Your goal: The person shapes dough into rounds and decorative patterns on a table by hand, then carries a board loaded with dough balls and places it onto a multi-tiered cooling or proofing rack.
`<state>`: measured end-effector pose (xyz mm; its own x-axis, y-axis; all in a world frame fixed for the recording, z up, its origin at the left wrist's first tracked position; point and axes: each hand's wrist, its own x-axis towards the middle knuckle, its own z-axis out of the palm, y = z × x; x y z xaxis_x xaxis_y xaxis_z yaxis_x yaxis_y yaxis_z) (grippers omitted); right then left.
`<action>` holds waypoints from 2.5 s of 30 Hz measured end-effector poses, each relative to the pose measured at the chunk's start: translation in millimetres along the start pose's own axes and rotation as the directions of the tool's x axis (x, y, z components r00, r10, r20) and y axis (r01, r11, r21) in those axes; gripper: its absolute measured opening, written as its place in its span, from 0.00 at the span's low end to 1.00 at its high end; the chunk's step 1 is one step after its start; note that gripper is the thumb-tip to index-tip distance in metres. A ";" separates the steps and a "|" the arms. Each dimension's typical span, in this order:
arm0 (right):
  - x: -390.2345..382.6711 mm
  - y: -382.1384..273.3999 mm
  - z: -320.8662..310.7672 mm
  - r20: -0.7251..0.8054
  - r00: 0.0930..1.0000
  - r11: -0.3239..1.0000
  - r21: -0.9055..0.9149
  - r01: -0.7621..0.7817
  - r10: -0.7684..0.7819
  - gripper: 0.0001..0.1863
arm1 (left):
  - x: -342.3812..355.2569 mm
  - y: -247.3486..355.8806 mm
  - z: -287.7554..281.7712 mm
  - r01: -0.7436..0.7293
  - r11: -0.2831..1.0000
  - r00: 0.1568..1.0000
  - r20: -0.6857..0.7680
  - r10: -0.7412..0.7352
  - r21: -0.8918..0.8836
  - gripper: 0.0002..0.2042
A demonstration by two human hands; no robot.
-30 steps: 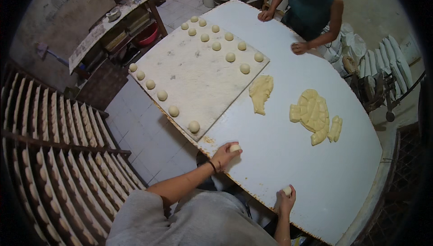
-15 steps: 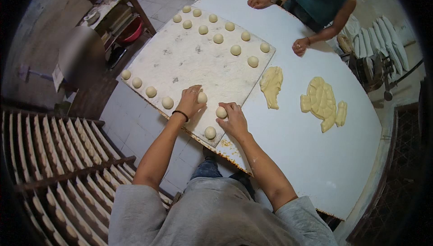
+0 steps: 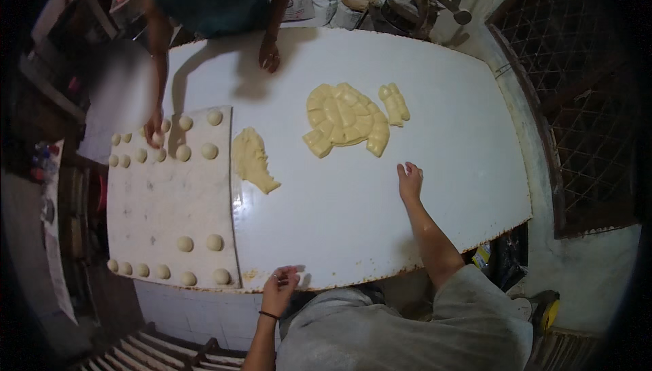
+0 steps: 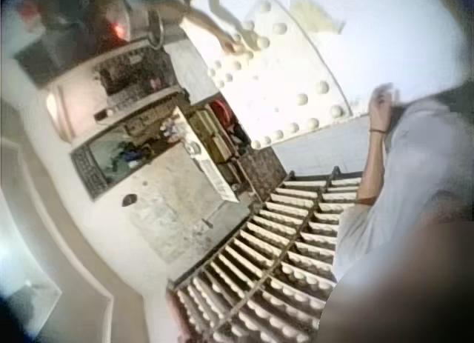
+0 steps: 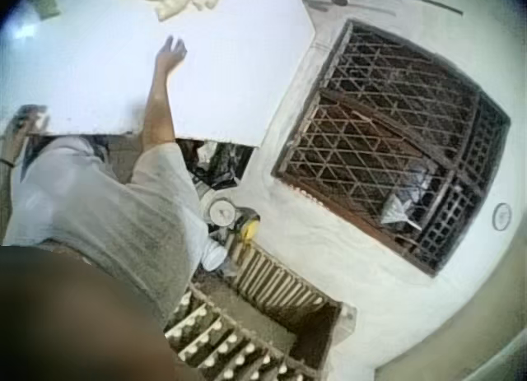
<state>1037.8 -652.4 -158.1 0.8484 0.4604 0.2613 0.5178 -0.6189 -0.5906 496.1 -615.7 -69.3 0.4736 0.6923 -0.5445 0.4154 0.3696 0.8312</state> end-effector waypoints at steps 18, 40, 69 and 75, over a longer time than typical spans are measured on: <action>105.1 11.0 36.5 0.235 0.972 0.944 0.323 -0.060 -0.019 0.21 | 38.3 69.7 193.3 0.027 0.999 0.978 0.205 -0.036 0.045 0.22; -165.3 -23.2 -160.4 0.966 0.166 0.181 0.130 -0.975 0.199 0.34 | 89.8 83.7 213.0 -0.079 0.995 0.984 0.167 0.067 0.067 0.20; -85.4 -68.4 -51.2 0.601 0.788 0.977 0.211 0.003 -0.132 0.16 | 62.1 1.6 124.3 -0.450 0.571 0.798 0.022 0.603 0.687 0.16; -128.3 2.7 -164.6 0.460 0.849 0.962 0.053 0.267 -0.261 0.17 | 67.0 -10.8 92.1 -0.386 0.553 0.830 0.017 0.557 0.738 0.15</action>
<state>948.5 -818.0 -67.6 0.5344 0.8449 0.0247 0.7186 -0.4388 -0.5394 594.9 -630.3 -125.1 0.6378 0.7702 0.0091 0.6199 -0.5203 0.5874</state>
